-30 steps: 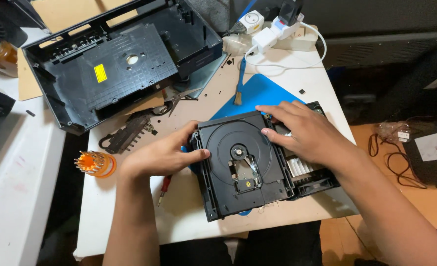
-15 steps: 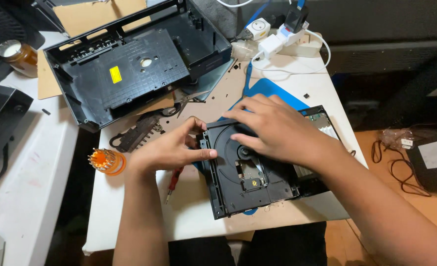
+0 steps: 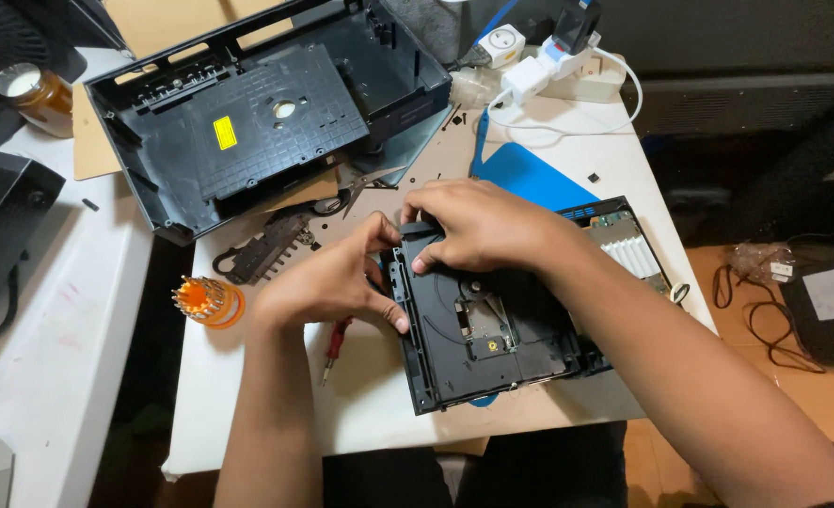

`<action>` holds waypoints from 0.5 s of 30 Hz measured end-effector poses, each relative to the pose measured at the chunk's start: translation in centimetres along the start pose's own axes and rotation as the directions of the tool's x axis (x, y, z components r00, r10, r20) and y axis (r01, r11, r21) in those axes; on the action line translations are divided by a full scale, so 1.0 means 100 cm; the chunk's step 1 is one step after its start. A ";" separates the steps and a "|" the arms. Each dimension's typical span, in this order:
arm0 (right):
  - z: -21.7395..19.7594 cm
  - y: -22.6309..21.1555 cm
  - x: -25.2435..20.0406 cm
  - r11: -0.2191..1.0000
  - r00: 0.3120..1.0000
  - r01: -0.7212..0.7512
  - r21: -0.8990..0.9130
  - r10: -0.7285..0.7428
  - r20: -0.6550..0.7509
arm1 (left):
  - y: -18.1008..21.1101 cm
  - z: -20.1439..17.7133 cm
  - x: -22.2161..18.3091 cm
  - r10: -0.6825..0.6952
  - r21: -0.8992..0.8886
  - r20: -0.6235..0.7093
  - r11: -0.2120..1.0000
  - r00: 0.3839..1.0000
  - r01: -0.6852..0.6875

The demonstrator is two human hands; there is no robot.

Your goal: Reassembling a PlayStation 2 console by installing the disc drive and the outer shell

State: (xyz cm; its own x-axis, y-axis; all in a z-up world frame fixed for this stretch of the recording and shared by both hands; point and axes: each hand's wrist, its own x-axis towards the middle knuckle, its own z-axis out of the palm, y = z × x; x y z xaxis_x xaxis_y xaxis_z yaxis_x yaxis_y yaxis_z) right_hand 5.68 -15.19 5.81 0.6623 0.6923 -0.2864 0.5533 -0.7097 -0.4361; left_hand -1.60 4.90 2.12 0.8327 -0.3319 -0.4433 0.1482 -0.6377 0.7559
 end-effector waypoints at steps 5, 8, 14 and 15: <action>-0.004 0.000 0.003 0.999 0.999 0.034 0.014 -0.034 0.015 | 0.017 -0.005 -0.011 -0.057 -0.004 0.027 0.998 0.998 0.057; -0.005 0.006 -0.001 0.990 0.997 0.069 0.122 -0.066 -0.031 | 0.014 -0.006 -0.009 -0.048 -0.006 0.024 0.999 0.999 0.048; -0.004 0.015 -0.001 0.953 0.981 0.164 0.254 -0.130 -0.146 | 0.008 -0.005 -0.006 -0.015 -0.025 0.023 1.000 1.000 0.015; -0.003 0.017 0.000 0.949 0.977 0.178 0.261 -0.137 -0.166 | 0.009 -0.006 -0.007 -0.002 -0.031 0.025 1.000 1.000 0.003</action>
State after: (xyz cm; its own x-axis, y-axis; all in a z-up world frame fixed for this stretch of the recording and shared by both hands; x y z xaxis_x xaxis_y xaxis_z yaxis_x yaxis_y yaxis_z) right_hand 6.78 -16.37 5.35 0.6547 0.7518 -0.0784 0.5108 -0.5165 -0.6872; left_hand -1.71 4.99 3.44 0.8188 -0.3481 -0.4565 0.1666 -0.6169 0.7692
